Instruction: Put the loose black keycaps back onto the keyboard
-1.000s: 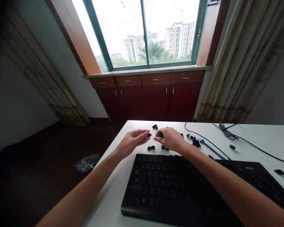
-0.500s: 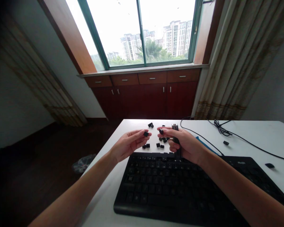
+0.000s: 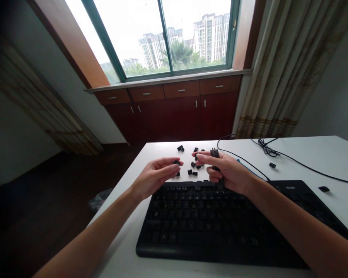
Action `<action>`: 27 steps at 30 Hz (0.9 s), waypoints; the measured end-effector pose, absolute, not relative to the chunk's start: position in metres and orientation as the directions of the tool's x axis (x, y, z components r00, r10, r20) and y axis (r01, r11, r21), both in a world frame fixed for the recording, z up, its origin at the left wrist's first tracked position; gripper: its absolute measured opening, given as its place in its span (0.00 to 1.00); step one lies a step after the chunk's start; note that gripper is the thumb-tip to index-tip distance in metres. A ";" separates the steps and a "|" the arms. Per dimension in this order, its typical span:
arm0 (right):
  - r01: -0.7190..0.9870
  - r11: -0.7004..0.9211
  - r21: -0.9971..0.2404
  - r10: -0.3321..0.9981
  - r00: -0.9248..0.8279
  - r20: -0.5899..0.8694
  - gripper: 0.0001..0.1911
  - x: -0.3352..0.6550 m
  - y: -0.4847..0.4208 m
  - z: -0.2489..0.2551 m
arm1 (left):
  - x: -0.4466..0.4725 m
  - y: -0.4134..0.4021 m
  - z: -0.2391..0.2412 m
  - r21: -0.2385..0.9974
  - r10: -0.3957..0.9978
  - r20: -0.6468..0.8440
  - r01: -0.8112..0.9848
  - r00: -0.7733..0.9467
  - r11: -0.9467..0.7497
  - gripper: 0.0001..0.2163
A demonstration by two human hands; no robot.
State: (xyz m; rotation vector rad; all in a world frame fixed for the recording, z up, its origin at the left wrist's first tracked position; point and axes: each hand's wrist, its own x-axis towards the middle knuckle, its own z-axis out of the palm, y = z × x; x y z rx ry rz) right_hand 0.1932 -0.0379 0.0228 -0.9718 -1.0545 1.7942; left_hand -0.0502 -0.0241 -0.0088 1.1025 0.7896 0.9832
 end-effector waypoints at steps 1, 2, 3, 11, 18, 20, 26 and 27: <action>-0.232 -0.301 -0.925 0.907 -0.370 -0.203 0.16 0.193 -0.038 0.022 | -0.050 -0.024 -0.010 0.967 0.933 -0.029 -0.228 0.358 0.118 0.16; -0.196 -0.286 -0.938 0.906 -0.375 -0.198 0.17 0.194 -0.038 0.022 | -0.051 -0.023 -0.010 0.974 0.942 -0.011 -0.208 0.336 0.086 0.16; -0.150 -0.262 -0.953 0.905 -0.381 -0.189 0.18 0.194 -0.038 0.022 | -0.051 -0.022 -0.011 0.981 0.951 0.010 -0.186 0.309 0.049 0.16; 0.209 0.121 -0.971 0.960 -0.272 0.061 0.23 0.227 -0.058 0.039 | -0.048 -0.024 -0.013 0.984 0.960 0.153 0.059 0.235 -0.171 0.16; 0.576 0.310 -0.756 0.950 -0.149 0.275 0.12 0.305 -0.095 0.030 | -0.030 -0.050 -0.006 0.761 0.829 0.299 0.405 0.474 -0.506 0.09; 0.606 0.352 -0.714 0.933 -0.160 0.323 0.11 0.324 -0.101 0.024 | -0.022 -0.059 -0.003 0.693 0.770 0.306 0.423 0.560 -0.584 0.08; 0.442 0.304 -0.844 0.952 -0.110 0.285 0.11 0.351 -0.107 0.005 | 0.011 -0.079 0.000 0.695 0.702 0.247 0.382 0.669 -0.609 0.08; 0.376 0.282 -0.883 0.959 -0.090 0.268 0.11 0.352 -0.108 0.003 | 0.017 -0.082 0.001 0.704 0.688 0.231 0.370 0.688 -0.606 0.08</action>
